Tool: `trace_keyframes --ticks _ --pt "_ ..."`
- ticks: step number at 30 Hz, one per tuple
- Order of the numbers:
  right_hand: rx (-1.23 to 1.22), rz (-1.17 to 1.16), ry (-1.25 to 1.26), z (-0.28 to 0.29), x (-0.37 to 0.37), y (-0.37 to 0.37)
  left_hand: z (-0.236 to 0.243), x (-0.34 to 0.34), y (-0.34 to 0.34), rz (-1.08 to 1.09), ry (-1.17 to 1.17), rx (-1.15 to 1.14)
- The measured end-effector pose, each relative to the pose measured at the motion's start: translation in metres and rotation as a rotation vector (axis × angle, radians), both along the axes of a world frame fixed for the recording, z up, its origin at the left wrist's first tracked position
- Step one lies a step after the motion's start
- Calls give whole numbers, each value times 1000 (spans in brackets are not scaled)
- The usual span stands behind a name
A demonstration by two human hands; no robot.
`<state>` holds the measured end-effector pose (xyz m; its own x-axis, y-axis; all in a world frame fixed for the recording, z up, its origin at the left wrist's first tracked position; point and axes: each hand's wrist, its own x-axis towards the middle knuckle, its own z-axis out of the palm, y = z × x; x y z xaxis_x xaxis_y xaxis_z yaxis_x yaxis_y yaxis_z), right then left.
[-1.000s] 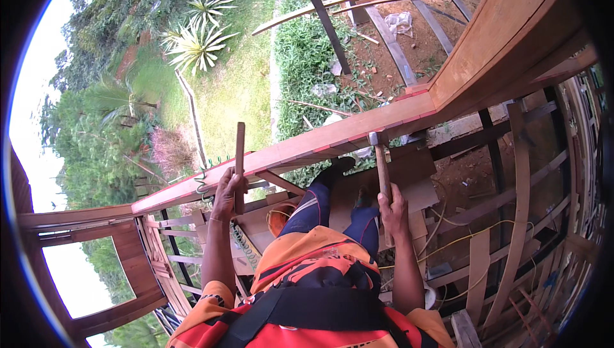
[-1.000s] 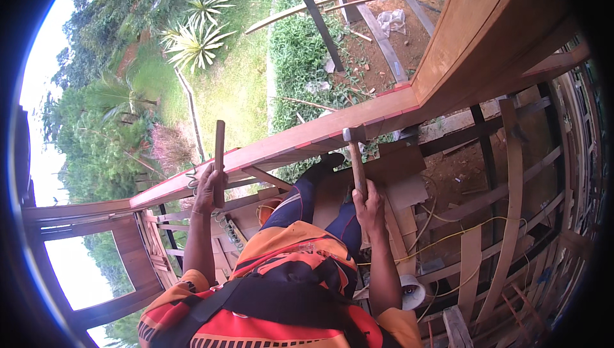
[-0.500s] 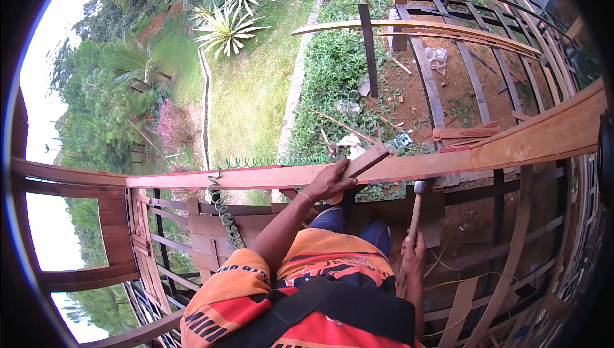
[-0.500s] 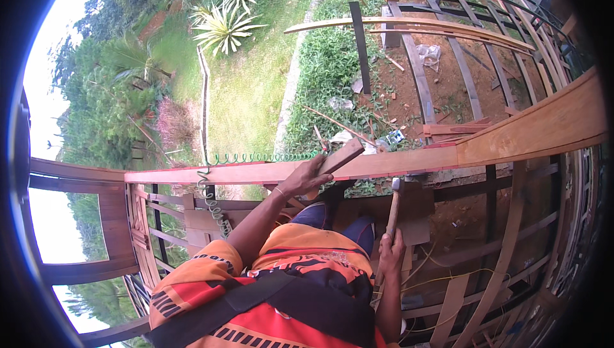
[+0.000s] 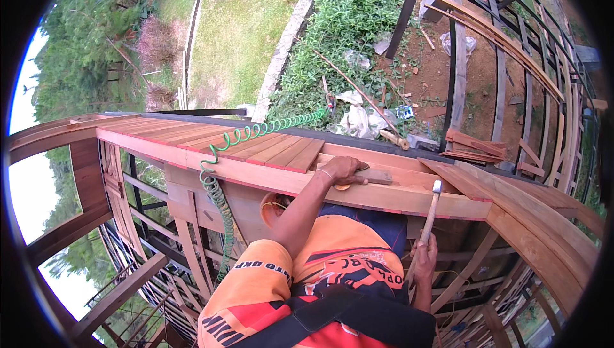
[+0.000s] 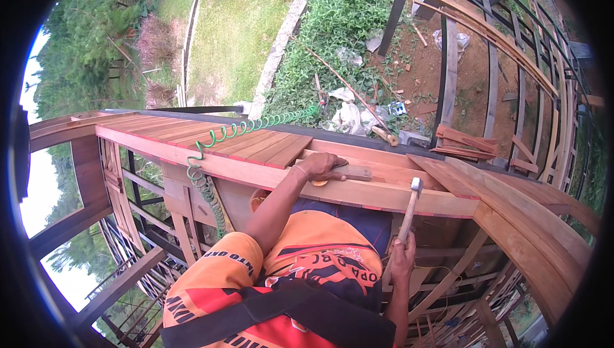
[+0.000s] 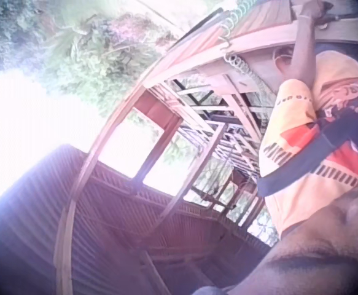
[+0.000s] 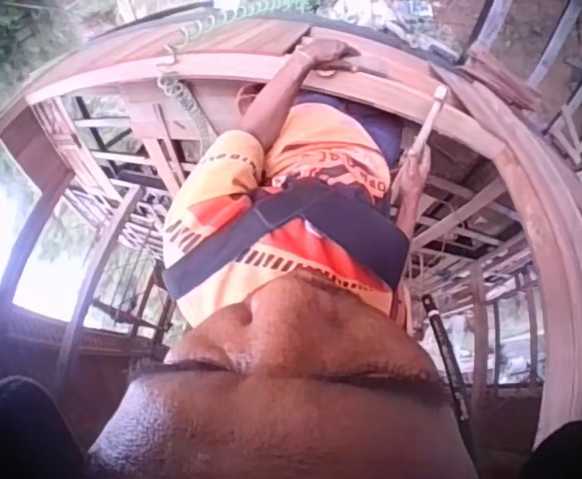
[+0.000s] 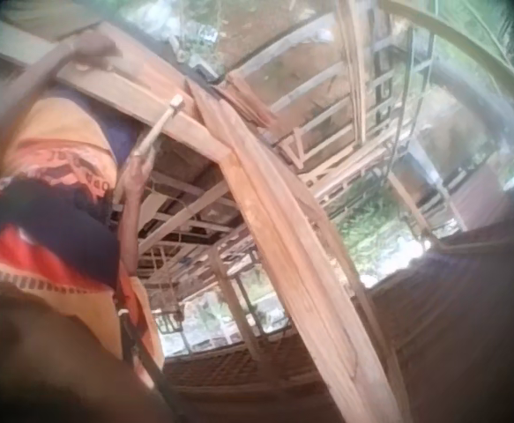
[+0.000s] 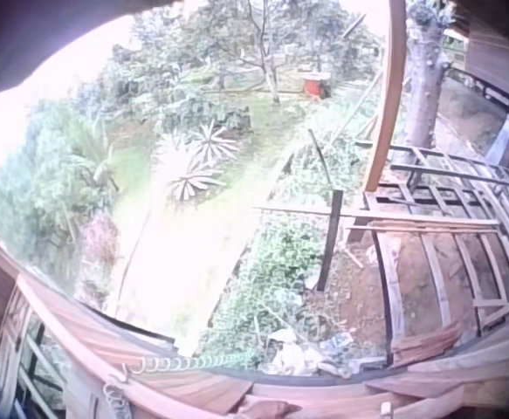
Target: The person installs wooden planks onto a curved metal frame structure. They pick up planks, position them against the frame, and use a hammer to secure them in place. The person works methodically along the frame, filling gaps with the wooden boards.
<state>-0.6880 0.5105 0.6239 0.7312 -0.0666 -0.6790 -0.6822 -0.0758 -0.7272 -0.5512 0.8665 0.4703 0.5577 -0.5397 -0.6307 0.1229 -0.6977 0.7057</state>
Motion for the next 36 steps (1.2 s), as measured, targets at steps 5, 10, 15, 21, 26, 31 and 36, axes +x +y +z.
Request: trace_keyframes --ticks 5,10,15,21,26,31,36 --pt "73 -91 122 20 31 34 3 -14 6 30 -63 -27" --pt "47 -41 242 24 61 38 9 -13 17 143 -113 -33" --pt "-66 128 297 24 94 45 8 -13 21 170 -98 -9" --pt "-128 216 263 6 118 43 9 -1 19 73 110 56" --pt "30 10 395 7 121 69 5 -7 19 101 49 46" --pt "85 195 591 12 125 67 8 2 17 52 79 25" --pt "187 197 728 24 134 73 3 -4 19 43 84 15"
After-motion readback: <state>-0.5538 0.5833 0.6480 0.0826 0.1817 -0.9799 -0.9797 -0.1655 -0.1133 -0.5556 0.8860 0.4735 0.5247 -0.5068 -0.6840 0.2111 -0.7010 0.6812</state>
